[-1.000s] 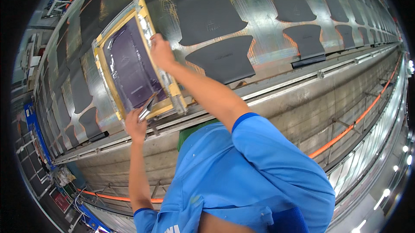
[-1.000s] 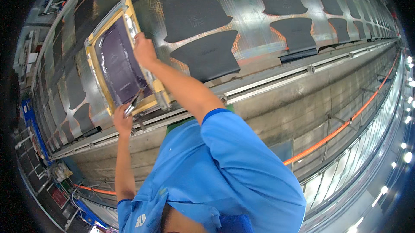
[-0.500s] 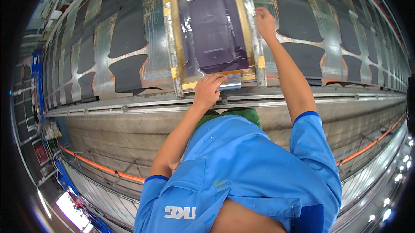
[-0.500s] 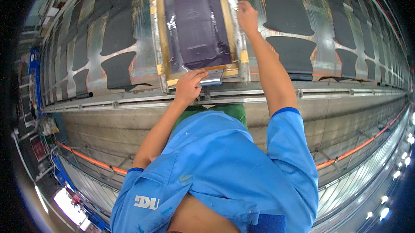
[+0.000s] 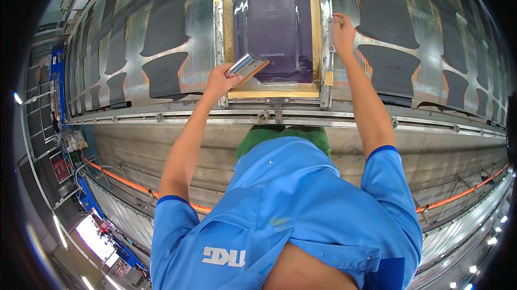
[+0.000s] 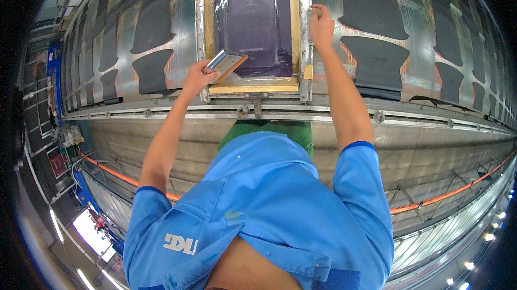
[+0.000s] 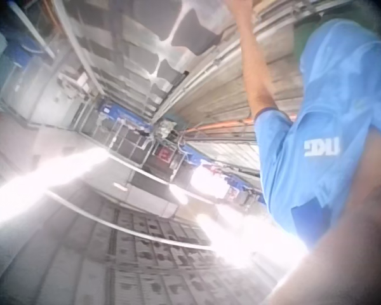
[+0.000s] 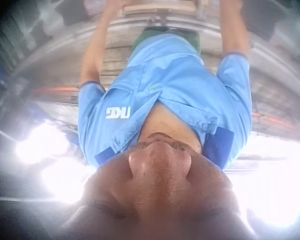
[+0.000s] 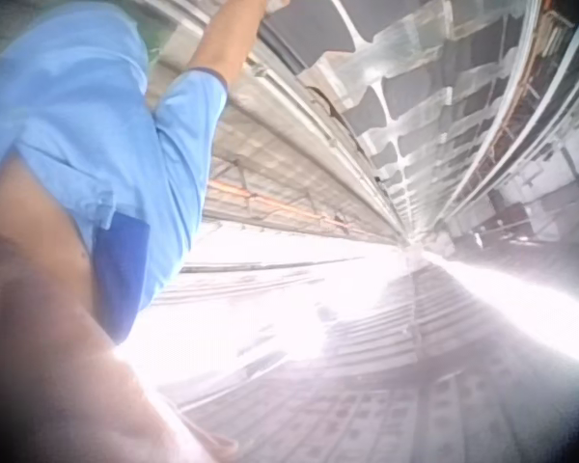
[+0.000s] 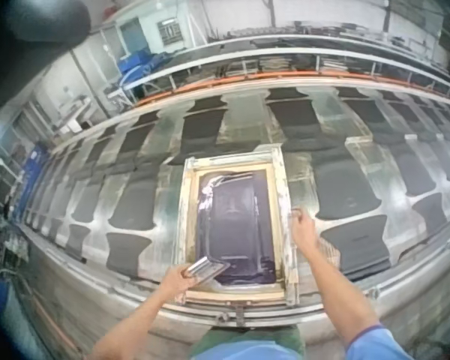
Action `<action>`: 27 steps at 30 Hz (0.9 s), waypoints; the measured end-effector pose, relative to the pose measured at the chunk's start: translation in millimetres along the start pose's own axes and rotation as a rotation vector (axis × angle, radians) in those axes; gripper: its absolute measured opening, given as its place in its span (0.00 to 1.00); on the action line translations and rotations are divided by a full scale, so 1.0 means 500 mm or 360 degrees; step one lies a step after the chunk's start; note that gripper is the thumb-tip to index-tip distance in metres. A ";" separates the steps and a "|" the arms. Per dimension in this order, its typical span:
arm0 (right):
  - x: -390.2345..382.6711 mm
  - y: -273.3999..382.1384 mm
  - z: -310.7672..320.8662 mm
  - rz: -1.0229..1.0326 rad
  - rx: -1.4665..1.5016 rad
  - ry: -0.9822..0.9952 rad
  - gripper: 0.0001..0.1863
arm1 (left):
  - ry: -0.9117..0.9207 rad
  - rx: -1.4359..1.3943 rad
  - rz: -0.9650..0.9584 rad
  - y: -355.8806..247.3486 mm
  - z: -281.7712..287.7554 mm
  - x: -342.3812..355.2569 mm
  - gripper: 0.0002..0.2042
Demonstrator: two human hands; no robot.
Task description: The person uses a squeegee to spread purple ink across a screen-printing frame placed over a dark mat. They repeatedly pull the squeegee across the screen to evenly distribute the ink, then lift the frame to reveal the printed mat underneath.
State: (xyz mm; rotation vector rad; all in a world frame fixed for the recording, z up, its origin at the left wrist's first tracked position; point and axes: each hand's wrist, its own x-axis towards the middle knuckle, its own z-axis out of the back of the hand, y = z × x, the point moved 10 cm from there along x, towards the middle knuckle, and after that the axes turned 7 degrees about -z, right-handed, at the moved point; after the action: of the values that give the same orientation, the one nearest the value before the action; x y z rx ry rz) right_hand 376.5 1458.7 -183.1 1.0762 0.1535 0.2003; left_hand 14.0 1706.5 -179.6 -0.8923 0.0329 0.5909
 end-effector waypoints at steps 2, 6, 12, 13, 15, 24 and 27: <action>-0.010 -0.003 -0.015 -0.0023 -0.0001 -0.0008 0.11 | 0.0000 0.0029 -0.0080 -0.045 0.008 0.009 0.20; -0.021 -0.020 -0.038 -0.0079 -0.0064 0.0009 0.11 | 0.0053 0.0116 -0.0239 -0.090 -0.018 -0.019 0.20; -0.013 -0.026 -0.042 -0.0120 -0.0215 -0.0033 0.11 | -0.0012 0.0284 -0.0622 -0.168 -0.092 -0.125 0.25; -0.010 -0.031 -0.048 -0.0124 -0.0237 -0.0036 0.11 | -0.0009 0.0422 -0.0710 -0.175 -0.107 -0.140 0.26; -0.003 -0.039 -0.041 -0.0097 -0.0205 -0.0073 0.11 | 0.0002 0.0696 -0.0894 -0.186 -0.140 -0.160 0.28; 0.009 -0.034 -0.041 -0.0116 -0.0231 -0.0014 0.11 | -0.0265 0.0934 -0.0934 -0.182 -0.135 -0.012 0.29; -0.002 -0.027 -0.036 -0.0141 -0.0238 -0.0009 0.11 | -0.0345 0.0964 -0.0970 -0.196 -0.093 0.111 0.26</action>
State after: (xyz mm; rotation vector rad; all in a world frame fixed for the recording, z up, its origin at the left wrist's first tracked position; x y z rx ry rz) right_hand 372.6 1467.8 -203.3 0.9192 0.1777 0.1270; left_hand 119.2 1651.1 -153.3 -0.2150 -0.2390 0.0817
